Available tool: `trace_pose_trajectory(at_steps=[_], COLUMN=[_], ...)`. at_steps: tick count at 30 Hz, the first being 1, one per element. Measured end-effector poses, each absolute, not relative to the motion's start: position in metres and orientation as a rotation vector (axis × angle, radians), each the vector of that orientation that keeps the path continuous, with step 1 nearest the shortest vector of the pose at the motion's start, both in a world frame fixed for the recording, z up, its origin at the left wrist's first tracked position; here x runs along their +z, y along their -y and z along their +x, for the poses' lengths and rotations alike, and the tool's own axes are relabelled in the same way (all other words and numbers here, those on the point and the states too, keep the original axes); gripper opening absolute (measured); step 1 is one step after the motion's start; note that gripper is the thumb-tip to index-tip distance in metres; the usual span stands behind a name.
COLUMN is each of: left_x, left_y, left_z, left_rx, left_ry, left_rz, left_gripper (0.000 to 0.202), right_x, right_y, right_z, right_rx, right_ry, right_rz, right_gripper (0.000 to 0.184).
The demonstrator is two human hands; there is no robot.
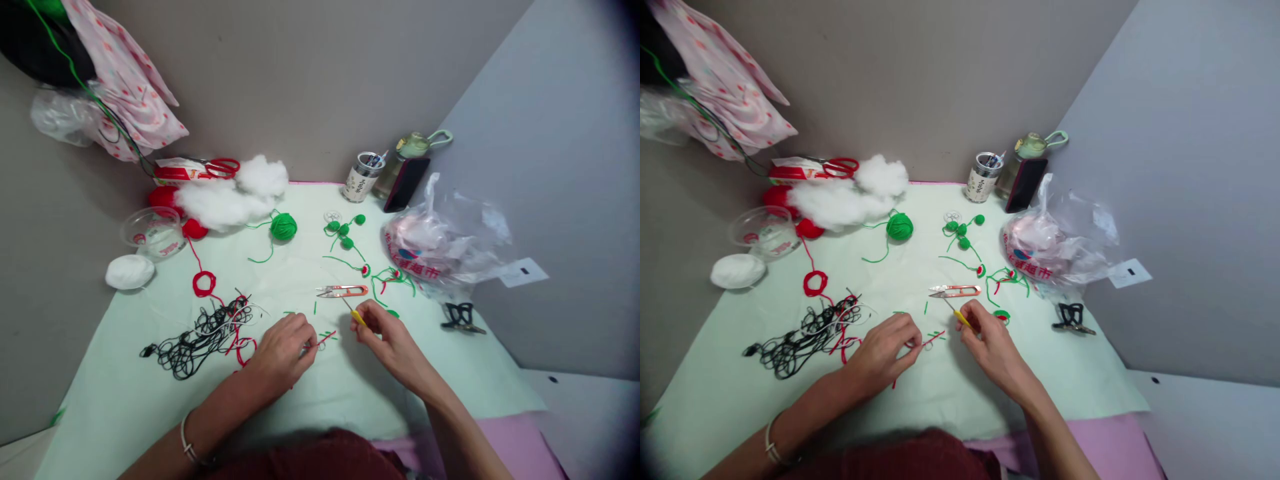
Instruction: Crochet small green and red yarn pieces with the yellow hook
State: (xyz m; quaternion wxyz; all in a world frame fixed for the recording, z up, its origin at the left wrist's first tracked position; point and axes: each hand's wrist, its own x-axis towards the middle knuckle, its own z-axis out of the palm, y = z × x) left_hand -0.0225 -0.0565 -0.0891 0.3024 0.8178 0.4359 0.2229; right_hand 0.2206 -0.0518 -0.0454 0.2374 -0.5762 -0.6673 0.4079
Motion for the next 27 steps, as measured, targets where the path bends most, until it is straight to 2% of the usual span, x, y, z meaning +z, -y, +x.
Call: trace_pose_trajectory(at_steps=[2,6,9,12,16,19,22,25,27], left_x=[-0.083,-0.073,-0.066,-0.06,-0.058,-0.058,-0.054,-0.047,-0.043], left_y=[0.057,0.056,0.053,0.052,0.054,0.058,0.061,0.059,0.049], left_z=[-0.025,-0.031,-0.041,-0.054,-0.065,-0.076,-0.101,-0.132,-0.147], left_rx=[0.642,0.734,0.811,0.886,0.905,0.918,0.977,1.055,1.071], left_ry=[-1.171,-1.197,-1.242,-1.281,-1.291,-1.349,-1.477,-1.632,-1.71], left_rz=[2.107,1.993,1.898,1.759,1.682,1.656,1.582,1.562,1.634], left_gripper=[0.013,0.012,0.013,0.013,0.014,0.014,0.015,0.015,0.015], right_x=[-0.044,-0.051,-0.061,-0.067,-0.069,-0.068,-0.064,-0.055,-0.049], right_y=[0.056,0.059,0.053,0.042,0.031,0.026,0.023,0.017,0.012], right_z=[0.212,0.186,0.175,0.178,0.187,0.195,0.203,0.206,0.201], right_rx=[1.232,1.363,1.154,0.96,0.95,0.957,0.871,0.86,0.924], right_ry=[1.755,1.826,2.02,2.033,1.986,1.851,1.614,1.533,1.57], right_rz=[-1.521,-1.457,-1.447,-1.515,-1.526,-1.538,-1.596,-1.619,-1.599], right_gripper=[0.009,0.025,0.013,0.02,0.028,0.024,0.039,0.029,0.032])
